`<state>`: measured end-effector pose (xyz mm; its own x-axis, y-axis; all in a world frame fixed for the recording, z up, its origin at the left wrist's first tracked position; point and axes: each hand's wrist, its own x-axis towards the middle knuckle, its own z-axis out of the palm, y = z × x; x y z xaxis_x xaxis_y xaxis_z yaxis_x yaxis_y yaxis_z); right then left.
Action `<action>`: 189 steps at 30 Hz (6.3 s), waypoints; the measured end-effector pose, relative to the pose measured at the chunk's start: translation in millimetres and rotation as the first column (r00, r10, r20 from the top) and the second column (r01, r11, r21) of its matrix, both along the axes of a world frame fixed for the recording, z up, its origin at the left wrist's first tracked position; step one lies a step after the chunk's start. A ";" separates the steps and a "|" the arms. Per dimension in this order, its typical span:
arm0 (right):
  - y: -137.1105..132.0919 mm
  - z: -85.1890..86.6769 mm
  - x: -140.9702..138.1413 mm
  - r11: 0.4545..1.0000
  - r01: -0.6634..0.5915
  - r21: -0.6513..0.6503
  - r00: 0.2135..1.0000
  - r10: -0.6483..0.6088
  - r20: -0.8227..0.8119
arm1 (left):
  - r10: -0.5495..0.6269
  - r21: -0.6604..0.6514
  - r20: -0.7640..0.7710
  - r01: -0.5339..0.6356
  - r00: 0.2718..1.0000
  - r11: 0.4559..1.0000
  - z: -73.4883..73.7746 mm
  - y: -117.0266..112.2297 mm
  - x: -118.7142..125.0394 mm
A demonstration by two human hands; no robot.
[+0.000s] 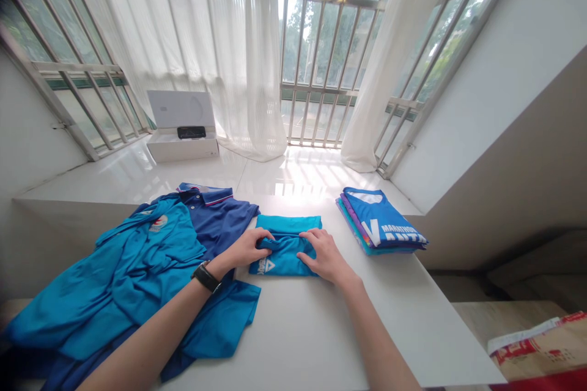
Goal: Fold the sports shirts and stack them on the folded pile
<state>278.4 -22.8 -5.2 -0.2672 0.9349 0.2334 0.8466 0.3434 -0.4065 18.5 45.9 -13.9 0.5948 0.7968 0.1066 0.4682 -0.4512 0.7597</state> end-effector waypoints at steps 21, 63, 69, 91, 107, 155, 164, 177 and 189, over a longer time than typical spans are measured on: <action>-1.6 20.9 18.0 0.961 -0.013 -0.278 0.959 -0.067 -0.276 | -0.079 -0.495 0.239 0.192 0.968 0.848 33.0 -4.1 -14.9; 9.9 -6.4 11.7 0.919 0.339 -0.199 0.939 -0.344 0.012 | 0.252 0.192 -0.431 -0.184 0.867 0.964 15.5 -4.2 -10.0; 11.5 -8.1 10.6 0.882 0.450 -0.141 0.893 -0.446 0.061 | 0.317 0.207 -0.402 -0.252 0.859 0.945 11.9 -2.6 -5.0; 10.3 -7.4 17.0 0.895 0.417 -0.157 0.909 -0.412 0.069 | 0.238 0.156 -0.512 -0.183 0.825 0.971 19.7 -3.4 -10.0; 8.9 -5.0 13.5 0.889 0.426 -0.167 0.905 -0.414 0.104 | 0.039 -0.020 -0.533 -0.058 0.845 0.998 35.1 -8.6 -14.7; 9.5 -1.9 29.6 0.955 0.198 -0.219 0.976 -0.213 -0.049 | 0.123 0.193 -0.314 -0.063 0.942 0.979 8.7 -8.3 7.1; 8.5 -0.8 27.9 0.939 0.246 -0.240 0.968 -0.249 0.020 | 0.209 0.208 -0.422 -0.130 0.882 0.969 12.1 -11.3 7.0; 4.2 2.8 30.3 0.962 0.272 -0.032 0.962 -0.271 0.038 | 0.298 0.434 -0.381 -0.115 0.875 0.893 19.5 -13.8 0.0; -2.3 6.2 -5.8 0.999 -0.031 -0.010 0.999 0.031 0.030 | 0.300 0.331 -0.259 -0.207 0.918 0.921 -1.4 -4.6 -1.9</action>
